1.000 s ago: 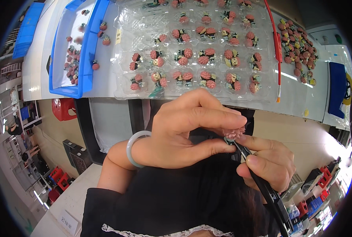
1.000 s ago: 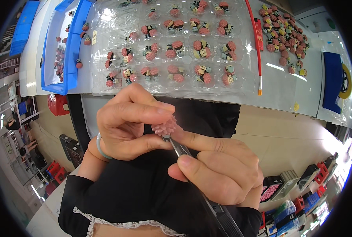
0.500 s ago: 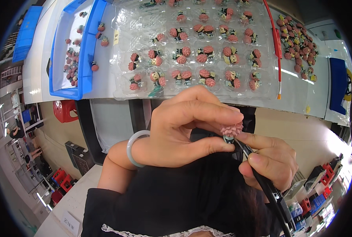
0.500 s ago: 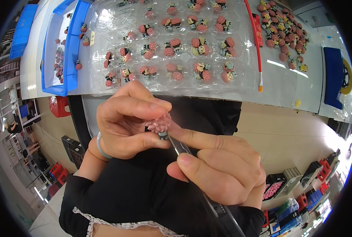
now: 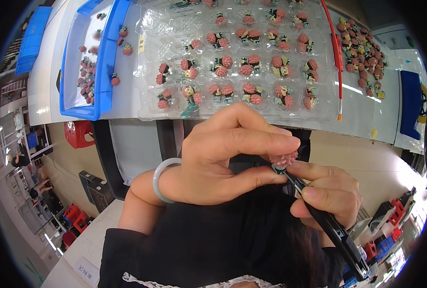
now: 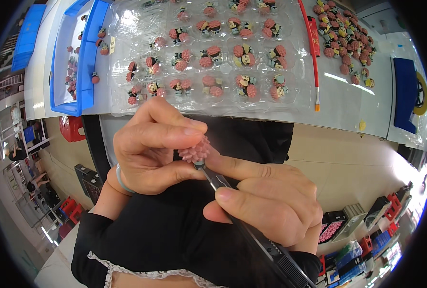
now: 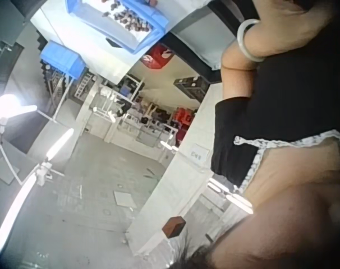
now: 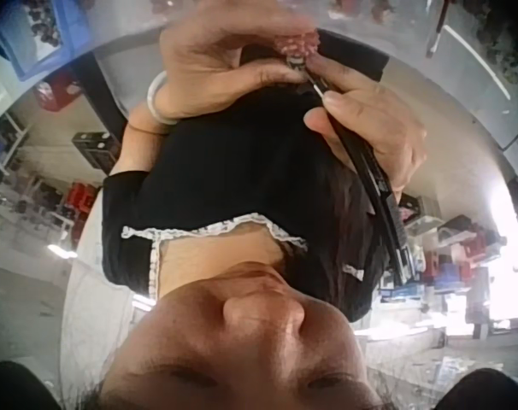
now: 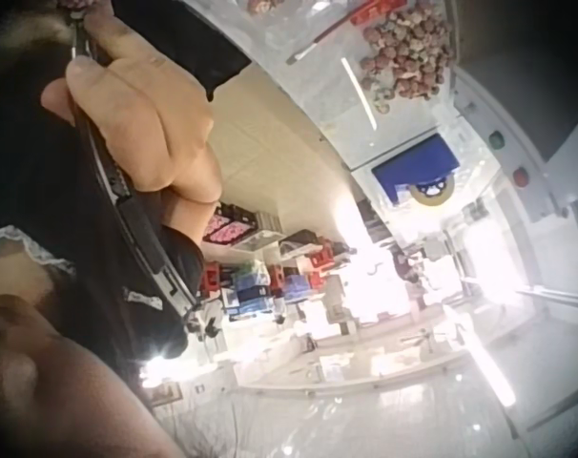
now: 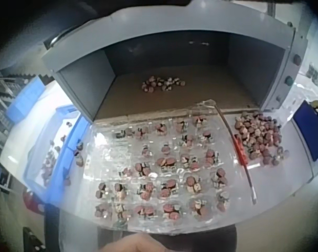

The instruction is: Assembling and detailing small ceramic figurines at a studio workbench.

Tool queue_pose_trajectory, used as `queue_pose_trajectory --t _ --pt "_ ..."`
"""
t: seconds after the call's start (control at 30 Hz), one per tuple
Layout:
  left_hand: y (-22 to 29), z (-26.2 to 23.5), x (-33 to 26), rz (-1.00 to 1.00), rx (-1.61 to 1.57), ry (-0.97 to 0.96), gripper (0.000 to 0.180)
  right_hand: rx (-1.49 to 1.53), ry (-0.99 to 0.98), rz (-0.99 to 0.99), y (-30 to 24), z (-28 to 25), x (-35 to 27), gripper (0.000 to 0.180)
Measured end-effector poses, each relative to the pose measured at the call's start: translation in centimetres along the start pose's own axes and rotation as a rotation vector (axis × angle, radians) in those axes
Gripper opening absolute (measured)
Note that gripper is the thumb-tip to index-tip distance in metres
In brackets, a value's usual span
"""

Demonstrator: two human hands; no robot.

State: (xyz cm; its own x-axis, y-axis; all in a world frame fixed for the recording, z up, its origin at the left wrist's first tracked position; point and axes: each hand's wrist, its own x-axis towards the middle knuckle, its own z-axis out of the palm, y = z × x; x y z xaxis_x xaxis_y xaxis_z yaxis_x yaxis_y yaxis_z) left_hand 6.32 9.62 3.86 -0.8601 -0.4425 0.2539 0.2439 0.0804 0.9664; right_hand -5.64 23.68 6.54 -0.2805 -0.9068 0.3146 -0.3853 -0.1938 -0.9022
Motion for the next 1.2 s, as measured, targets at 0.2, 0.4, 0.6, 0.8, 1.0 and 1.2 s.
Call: queue_pose_trajectory --t 0.2,0.4,0.6,0.8,1.0,1.2 --pt "0.2 -0.1 -0.2 0.011 0.09 0.02 0.043 0.016 0.012 0.017 0.1 0.3 0.0 0.025" --pt "0.3 0.0 -0.1 0.024 0.112 0.022 0.044 0.029 -0.002 -0.001 0.2 0.3 0.0 0.026" --pt "0.2 -0.5 -0.2 0.037 0.162 -0.064 0.044 0.049 0.154 0.013 0.3 1.2 0.2 0.031" --pt "0.3 -0.4 -0.2 0.032 0.176 -0.056 0.044 0.034 0.145 0.002 0.3 1.2 0.5 0.03" --pt "0.2 -0.3 -0.3 0.042 0.19 -0.041 0.044 -0.058 0.154 -0.028 0.2 1.2 0.7 0.031" --pt "0.2 -0.5 -0.3 0.034 0.149 -0.066 0.044 -0.05 0.118 -0.041 0.2 0.9 0.3 0.033"
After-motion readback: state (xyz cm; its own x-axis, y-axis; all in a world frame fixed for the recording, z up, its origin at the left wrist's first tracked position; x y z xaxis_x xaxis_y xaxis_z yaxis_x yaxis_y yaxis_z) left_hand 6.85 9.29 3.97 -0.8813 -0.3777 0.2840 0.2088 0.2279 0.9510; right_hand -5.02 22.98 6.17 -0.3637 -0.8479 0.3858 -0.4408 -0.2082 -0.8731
